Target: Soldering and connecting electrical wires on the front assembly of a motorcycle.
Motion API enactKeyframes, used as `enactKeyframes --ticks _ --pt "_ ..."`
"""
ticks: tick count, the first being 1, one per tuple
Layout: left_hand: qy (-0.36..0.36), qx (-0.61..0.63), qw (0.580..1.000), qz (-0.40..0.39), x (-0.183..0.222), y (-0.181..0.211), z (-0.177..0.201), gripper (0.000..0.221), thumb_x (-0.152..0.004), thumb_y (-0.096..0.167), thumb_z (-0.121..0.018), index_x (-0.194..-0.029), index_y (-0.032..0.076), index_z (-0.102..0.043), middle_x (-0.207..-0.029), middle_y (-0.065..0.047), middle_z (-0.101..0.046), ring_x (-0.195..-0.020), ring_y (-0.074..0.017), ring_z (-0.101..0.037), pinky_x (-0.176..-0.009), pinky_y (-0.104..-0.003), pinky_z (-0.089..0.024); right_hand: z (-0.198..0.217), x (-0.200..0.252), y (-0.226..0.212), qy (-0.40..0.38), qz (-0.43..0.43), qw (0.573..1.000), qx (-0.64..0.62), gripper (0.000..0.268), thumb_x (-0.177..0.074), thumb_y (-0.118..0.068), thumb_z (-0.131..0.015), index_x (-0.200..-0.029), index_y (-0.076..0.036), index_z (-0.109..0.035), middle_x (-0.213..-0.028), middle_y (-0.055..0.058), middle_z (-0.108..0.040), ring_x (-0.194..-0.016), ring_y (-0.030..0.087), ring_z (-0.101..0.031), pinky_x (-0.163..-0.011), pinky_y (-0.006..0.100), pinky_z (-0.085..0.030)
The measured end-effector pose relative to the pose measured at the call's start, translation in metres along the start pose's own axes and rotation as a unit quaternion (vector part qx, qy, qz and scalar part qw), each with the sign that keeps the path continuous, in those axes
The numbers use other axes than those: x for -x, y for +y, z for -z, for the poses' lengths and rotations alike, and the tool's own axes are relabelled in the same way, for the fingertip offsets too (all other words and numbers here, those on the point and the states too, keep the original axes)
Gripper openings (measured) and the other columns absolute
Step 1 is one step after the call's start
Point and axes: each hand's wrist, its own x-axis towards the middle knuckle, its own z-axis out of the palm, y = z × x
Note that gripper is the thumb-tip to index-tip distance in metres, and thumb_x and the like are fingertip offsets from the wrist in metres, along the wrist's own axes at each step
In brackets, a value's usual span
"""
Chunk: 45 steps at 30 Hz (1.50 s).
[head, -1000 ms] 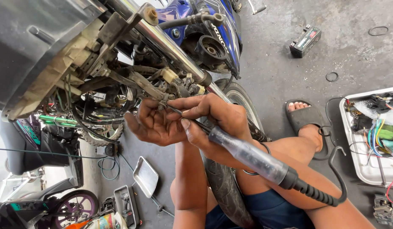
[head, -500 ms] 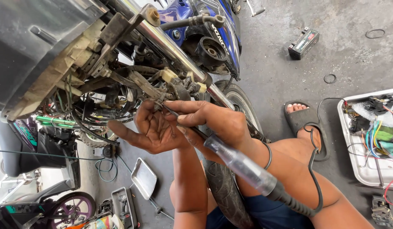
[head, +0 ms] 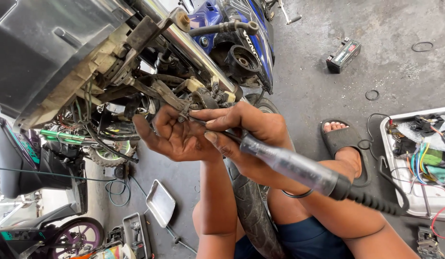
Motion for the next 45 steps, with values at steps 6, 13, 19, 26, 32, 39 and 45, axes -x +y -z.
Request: enactKeyframes --ticks 6,13,19,26,32,39,45 --pt "0.027 0.007 1.0 0.008 0.001 0.001 -0.007 0.08 -0.096 0.005 -0.079 -0.17 0.006 -0.047 -0.111 -0.023 -0.068 -0.098 -0.022 -0.067 -0.083 -0.035 -0.053 0.012 -0.011 -0.008 -0.07 0.105 0.976 0.178 0.008 -0.112 -0.013 -0.064 -0.114 -0.006 -0.067 -0.13 0.022 -0.082 -0.124 0.03 -0.084 -0.099 0.033 -0.067" --pt "0.114 0.065 0.991 -0.003 0.0 0.012 -0.035 0.024 -0.094 0.001 -0.057 -0.117 0.001 -0.062 -0.11 -0.021 -0.065 -0.101 -0.028 -0.066 -0.084 -0.037 -0.054 0.022 -0.022 -0.014 -0.162 0.171 0.943 0.236 0.006 -0.113 -0.006 -0.07 -0.115 -0.007 -0.065 -0.14 0.022 -0.078 -0.096 0.023 -0.081 -0.091 0.041 -0.061" --pt "0.147 0.016 0.985 0.089 0.005 0.027 -0.041 0.023 -0.097 0.002 -0.057 -0.119 0.006 -0.061 -0.119 -0.017 -0.068 -0.111 -0.0262 -0.069 -0.09 -0.034 -0.057 0.017 -0.022 -0.014 -0.13 0.172 0.949 0.23 0.003 -0.112 -0.009 -0.068 -0.114 -0.007 -0.067 -0.129 0.018 -0.083 -0.119 0.029 -0.086 -0.095 0.04 -0.066" --pt "0.034 0.027 0.997 0.058 0.003 0.044 -0.047 0.028 -0.108 0.023 -0.07 -0.119 0.012 -0.048 -0.123 -0.011 -0.058 -0.112 -0.0189 -0.061 -0.102 -0.034 -0.053 0.015 -0.021 -0.023 -0.129 0.115 0.963 0.207 0.006 -0.111 -0.008 -0.069 -0.114 -0.008 -0.063 -0.13 0.02 -0.082 -0.126 0.03 -0.084 -0.096 0.037 -0.069" --pt "0.015 0.036 0.992 0.124 0.002 0.047 -0.038 0.034 -0.092 -0.001 -0.045 -0.124 0.01 -0.047 -0.122 -0.011 -0.058 -0.104 -0.0158 -0.056 -0.092 -0.03 -0.051 0.012 -0.018 -0.019 -0.113 0.075 0.972 0.192 0.01 -0.11 -0.01 -0.069 -0.114 -0.006 -0.06 -0.134 0.022 -0.08 -0.122 0.028 -0.084 -0.097 0.033 -0.067" --pt "0.01 -0.068 0.995 0.079 -0.005 0.058 -0.039 0.022 -0.099 -0.009 -0.066 -0.12 -0.002 -0.069 -0.116 -0.012 -0.07 -0.108 -0.0238 -0.073 -0.093 -0.033 -0.064 0.007 -0.015 -0.011 -0.073 0.025 0.988 0.132 0.01 -0.108 -0.002 -0.069 -0.108 -0.005 -0.059 -0.137 0.023 -0.078 -0.089 0.015 -0.077 -0.086 0.026 -0.066" --pt "-0.074 -0.169 0.982 -0.032 -0.021 0.08 -0.037 0.029 -0.104 -0.001 -0.076 -0.132 0.001 -0.071 -0.124 -0.011 -0.078 -0.104 -0.0225 -0.075 -0.085 -0.033 -0.065 0.007 -0.011 -0.01 -0.034 0.017 0.997 0.064 0.021 -0.112 -0.017 -0.067 -0.109 -0.004 -0.051 -0.137 0.03 -0.075 -0.096 0.02 -0.077 -0.088 0.03 -0.067"
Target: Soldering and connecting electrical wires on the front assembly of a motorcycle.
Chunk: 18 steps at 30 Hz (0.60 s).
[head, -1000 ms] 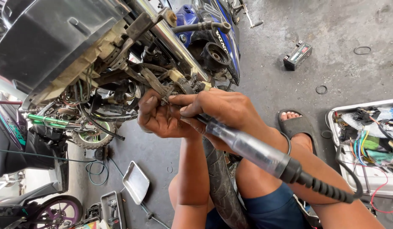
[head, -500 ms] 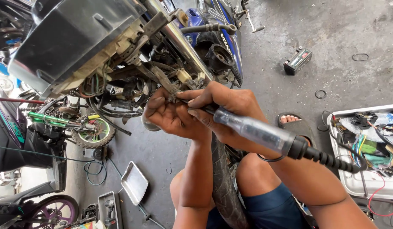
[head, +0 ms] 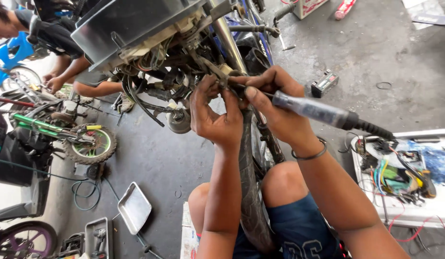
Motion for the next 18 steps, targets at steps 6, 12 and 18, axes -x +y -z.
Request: enactKeyframes --ticks 6,12,18 --pt "0.075 -0.015 0.994 -0.076 -0.003 -0.006 -0.013 0.019 -0.094 0.006 -0.084 -0.113 0.003 -0.079 -0.096 -0.008 -0.079 -0.074 -0.0224 -0.075 -0.069 -0.032 -0.064 -0.01 0.006 0.001 0.051 0.054 0.997 0.005 0.027 -0.115 -0.022 -0.065 -0.117 0.005 -0.069 -0.114 0.032 -0.081 -0.087 0.024 -0.082 -0.085 0.04 -0.066" --pt "-0.001 0.148 0.97 0.195 0.008 0.003 -0.013 0.03 -0.105 -0.007 -0.061 -0.133 0.003 -0.062 -0.118 -0.012 -0.072 -0.103 -0.0221 -0.073 -0.09 -0.029 -0.069 0.002 0.008 -0.001 0.113 0.083 0.99 0.001 0.043 -0.122 -0.044 -0.052 -0.138 -0.004 -0.058 -0.105 0.028 -0.08 -0.091 0.035 -0.084 -0.085 0.041 -0.069" --pt "0.021 0.173 0.923 0.342 -0.01 0.016 0.001 0.015 -0.092 -0.011 -0.078 -0.106 -0.006 -0.081 -0.094 -0.014 -0.084 -0.072 -0.0137 -0.077 -0.06 -0.022 -0.066 -0.012 -0.005 -0.008 -0.004 0.115 0.971 0.212 0.029 -0.1 0.0 -0.08 -0.113 -0.006 -0.055 -0.139 0.02 -0.074 -0.126 0.029 -0.075 -0.112 0.041 -0.062"
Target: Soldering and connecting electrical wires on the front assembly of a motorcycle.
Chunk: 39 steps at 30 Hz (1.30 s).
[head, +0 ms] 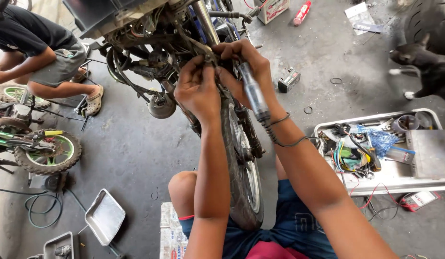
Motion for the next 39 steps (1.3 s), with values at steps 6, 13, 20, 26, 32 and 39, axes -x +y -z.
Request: enactKeyframes --ticks 6,13,20,26,32,39 --pt "-0.075 -0.071 0.994 -0.03 -0.022 -0.007 0.015 0.02 -0.087 -0.007 -0.087 -0.105 0.001 -0.084 -0.096 -0.013 -0.088 -0.078 -0.0207 -0.087 -0.074 -0.03 -0.078 -0.004 -0.005 0.001 0.01 -0.015 0.998 -0.055 0.02 -0.107 -0.001 -0.072 -0.11 -0.006 -0.053 -0.124 0.02 -0.075 -0.102 0.027 -0.077 -0.091 0.038 -0.071" --pt "-0.087 -0.071 0.994 -0.001 -0.031 -0.009 0.017 0.023 -0.085 -0.013 -0.085 -0.105 -0.003 -0.085 -0.096 -0.015 -0.089 -0.082 -0.0232 -0.088 -0.075 -0.029 -0.076 0.007 -0.028 0.0 -0.058 0.022 0.998 -0.02 0.019 -0.103 0.001 -0.067 -0.113 -0.008 -0.052 -0.123 0.015 -0.073 -0.11 0.023 -0.07 -0.099 0.037 -0.058" --pt "-0.157 0.01 0.984 0.082 -0.008 0.018 0.03 0.023 -0.102 0.008 -0.076 -0.121 -0.004 -0.08 -0.114 -0.02 -0.085 -0.107 -0.0296 -0.084 -0.094 -0.032 -0.073 0.003 -0.033 0.024 -0.066 0.04 0.99 -0.12 0.021 -0.109 -0.01 -0.069 -0.113 -0.012 -0.049 -0.112 0.007 -0.062 -0.097 0.018 -0.058 -0.091 0.032 -0.055" --pt "-0.292 -0.065 0.952 0.063 -0.015 0.011 0.026 0.03 -0.105 0.016 -0.075 -0.134 0.007 -0.074 -0.125 -0.01 -0.082 -0.123 -0.0272 -0.075 -0.111 -0.044 -0.064 -0.009 -0.027 0.022 0.004 0.06 0.984 -0.169 0.03 -0.113 -0.026 -0.072 -0.11 -0.015 -0.045 -0.109 0.005 -0.056 -0.094 0.015 -0.051 -0.082 0.03 -0.047" --pt "-0.234 -0.099 0.963 0.087 -0.011 0.007 0.029 0.013 -0.103 0.019 -0.075 -0.114 0.011 -0.075 -0.112 -0.006 -0.08 -0.108 -0.0213 -0.075 -0.1 -0.042 -0.07 0.003 -0.034 0.037 0.051 0.116 0.958 -0.257 0.022 -0.115 -0.004 -0.067 -0.114 -0.014 -0.047 -0.118 0.006 -0.056 -0.112 0.025 -0.066 -0.103 0.041 -0.061" --pt "-0.237 -0.034 0.964 0.114 -0.012 -0.006 0.034 0.008 -0.107 0.008 -0.07 -0.103 0.014 -0.074 -0.109 -0.008 -0.083 -0.103 -0.0188 -0.078 -0.101 -0.038 -0.063 0.094 0.026 0.003 0.121 0.05 0.98 -0.149 0.032 -0.118 0.011 -0.062 -0.117 -0.016 -0.046 -0.121 0.008 -0.054 -0.107 0.02 -0.062 -0.098 0.038 -0.063"
